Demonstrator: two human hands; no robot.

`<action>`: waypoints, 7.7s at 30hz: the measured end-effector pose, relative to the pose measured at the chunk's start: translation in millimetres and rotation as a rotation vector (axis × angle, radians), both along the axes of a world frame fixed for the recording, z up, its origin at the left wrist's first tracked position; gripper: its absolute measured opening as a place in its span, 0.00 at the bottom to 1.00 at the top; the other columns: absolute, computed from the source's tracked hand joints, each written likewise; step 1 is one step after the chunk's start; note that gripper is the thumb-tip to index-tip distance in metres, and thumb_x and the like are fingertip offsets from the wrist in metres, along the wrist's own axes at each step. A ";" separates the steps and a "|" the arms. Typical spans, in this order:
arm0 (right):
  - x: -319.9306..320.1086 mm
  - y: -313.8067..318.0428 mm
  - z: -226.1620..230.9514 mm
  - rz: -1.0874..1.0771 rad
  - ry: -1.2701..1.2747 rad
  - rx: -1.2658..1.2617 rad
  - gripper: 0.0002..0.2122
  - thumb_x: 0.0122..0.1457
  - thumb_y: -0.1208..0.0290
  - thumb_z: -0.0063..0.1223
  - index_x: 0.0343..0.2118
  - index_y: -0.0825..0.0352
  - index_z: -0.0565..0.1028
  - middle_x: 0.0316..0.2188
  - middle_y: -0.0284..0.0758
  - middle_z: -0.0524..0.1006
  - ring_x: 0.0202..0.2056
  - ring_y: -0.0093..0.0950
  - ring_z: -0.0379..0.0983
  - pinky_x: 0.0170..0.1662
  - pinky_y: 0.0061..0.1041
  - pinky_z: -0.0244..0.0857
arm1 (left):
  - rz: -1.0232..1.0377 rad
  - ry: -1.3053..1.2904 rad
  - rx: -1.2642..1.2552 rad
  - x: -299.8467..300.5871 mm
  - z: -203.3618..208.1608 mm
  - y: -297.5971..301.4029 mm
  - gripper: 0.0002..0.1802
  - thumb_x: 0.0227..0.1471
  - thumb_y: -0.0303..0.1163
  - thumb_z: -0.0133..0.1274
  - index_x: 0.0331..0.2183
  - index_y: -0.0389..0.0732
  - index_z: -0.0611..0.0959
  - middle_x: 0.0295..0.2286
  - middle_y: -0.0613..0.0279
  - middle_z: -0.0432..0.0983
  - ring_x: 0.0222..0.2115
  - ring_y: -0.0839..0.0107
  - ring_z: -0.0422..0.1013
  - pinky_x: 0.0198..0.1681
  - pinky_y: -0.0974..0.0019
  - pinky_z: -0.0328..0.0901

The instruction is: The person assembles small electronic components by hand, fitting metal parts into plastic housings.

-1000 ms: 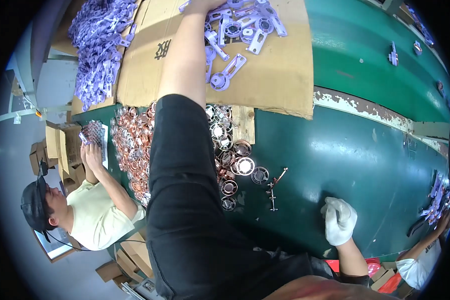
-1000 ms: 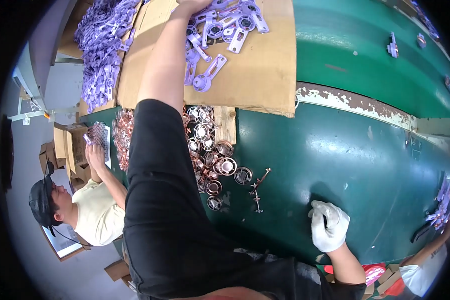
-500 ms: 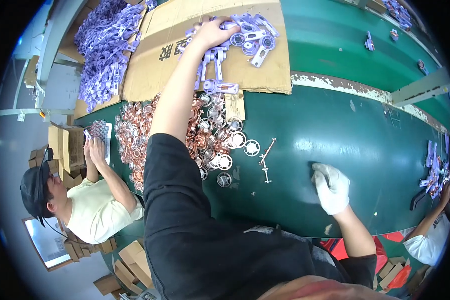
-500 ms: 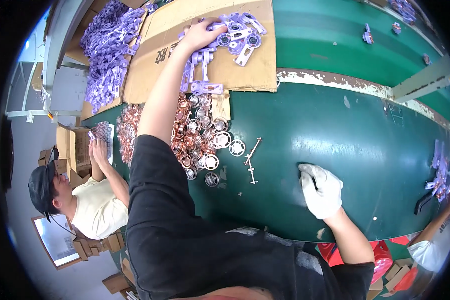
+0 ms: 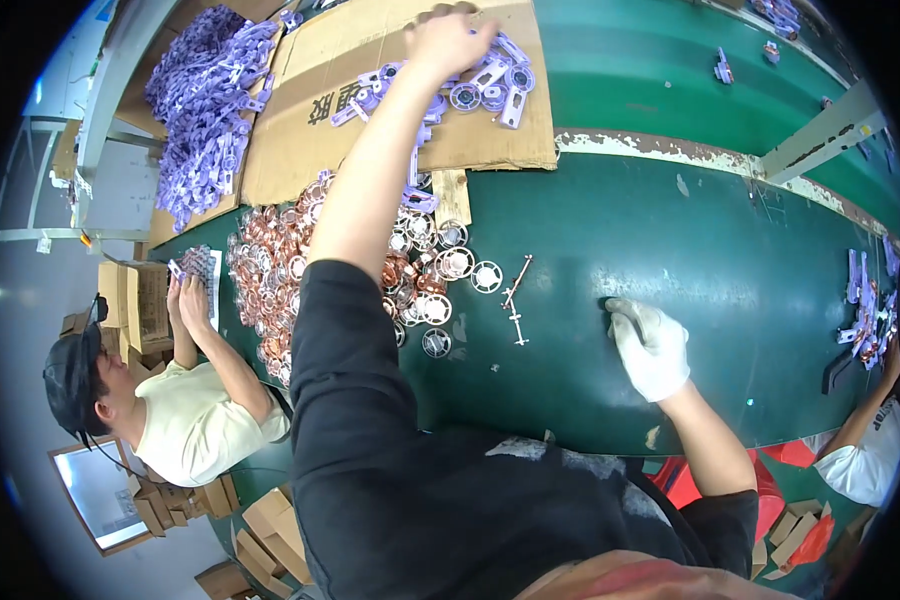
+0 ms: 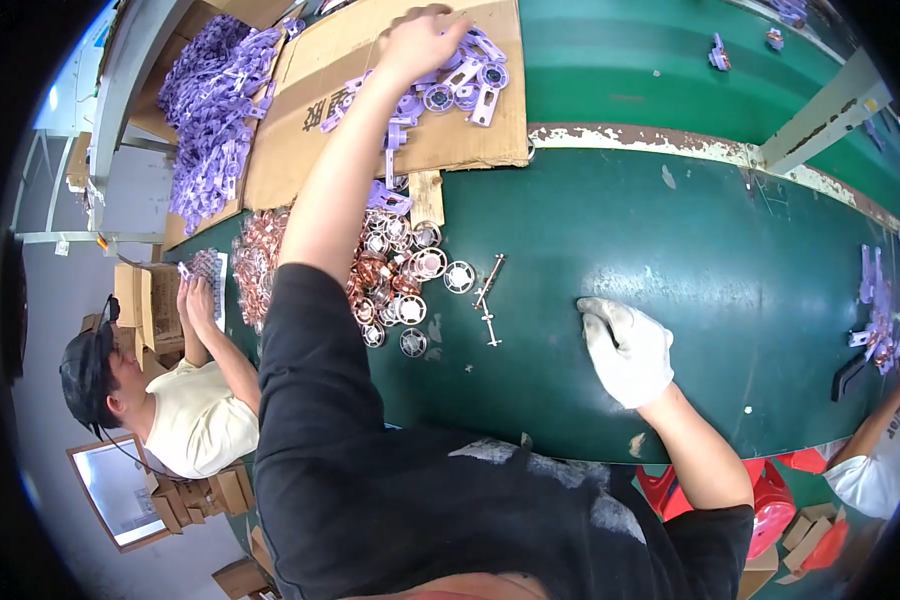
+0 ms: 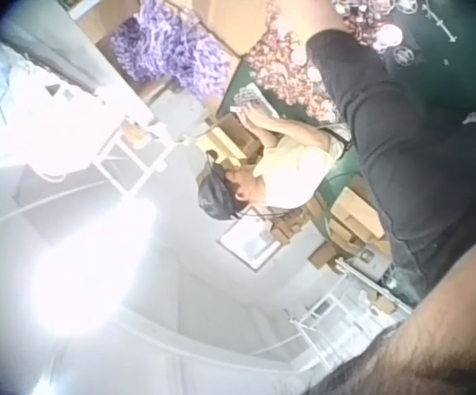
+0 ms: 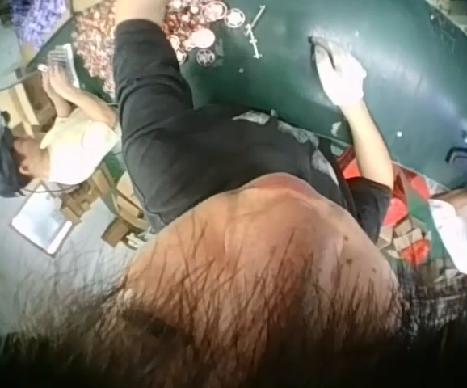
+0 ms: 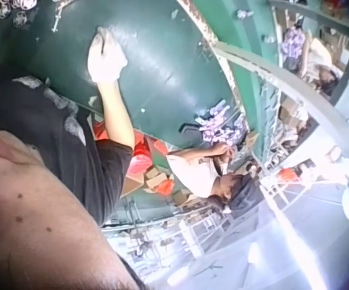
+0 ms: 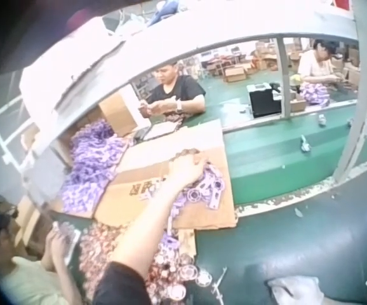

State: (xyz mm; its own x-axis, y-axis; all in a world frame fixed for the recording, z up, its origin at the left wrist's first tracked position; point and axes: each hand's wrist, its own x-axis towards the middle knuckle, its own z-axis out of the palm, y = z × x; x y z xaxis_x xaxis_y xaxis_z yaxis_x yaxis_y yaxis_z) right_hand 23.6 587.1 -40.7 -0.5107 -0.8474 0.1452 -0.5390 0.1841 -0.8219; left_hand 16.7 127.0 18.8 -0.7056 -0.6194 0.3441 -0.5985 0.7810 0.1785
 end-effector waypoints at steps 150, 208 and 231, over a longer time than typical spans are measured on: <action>20.2 2.8 6.2 0.053 0.292 0.215 0.17 0.53 0.67 0.63 0.47 0.60 0.78 0.33 0.41 0.83 0.35 0.42 0.82 0.39 0.35 0.76 | 0.071 0.084 -0.043 272.0 -59.6 280.5 0.29 0.45 0.43 0.70 0.48 0.48 0.81 0.38 0.67 0.73 0.31 0.66 0.76 0.26 0.62 0.71; -5.3 -7.9 4.1 -0.107 -0.206 -0.018 0.23 0.60 0.71 0.58 0.58 0.68 0.70 0.40 0.38 0.79 0.34 0.25 0.77 0.43 0.23 0.72 | -0.294 0.619 1.156 47.7 -22.2 181.0 0.18 0.58 0.40 0.59 0.42 0.35 0.83 0.33 0.52 0.82 0.33 0.65 0.79 0.35 0.64 0.73; -3.7 -5.7 5.1 0.073 -0.461 0.037 0.18 0.65 0.67 0.52 0.56 0.69 0.73 0.37 0.36 0.80 0.39 0.25 0.78 0.44 0.24 0.71 | -0.087 0.309 -0.297 145.7 -14.9 196.1 0.11 0.52 0.44 0.63 0.32 0.49 0.88 0.27 0.59 0.82 0.28 0.56 0.79 0.27 0.56 0.72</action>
State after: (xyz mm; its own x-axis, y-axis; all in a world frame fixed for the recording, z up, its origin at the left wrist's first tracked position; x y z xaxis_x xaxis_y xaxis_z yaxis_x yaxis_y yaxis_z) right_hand 19.8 581.4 -35.7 -0.4539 -0.8838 -0.1134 -0.1320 0.1925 -0.9724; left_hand 162.4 323.1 3.9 -0.5866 -0.4047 0.7015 -0.4821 0.8705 0.0990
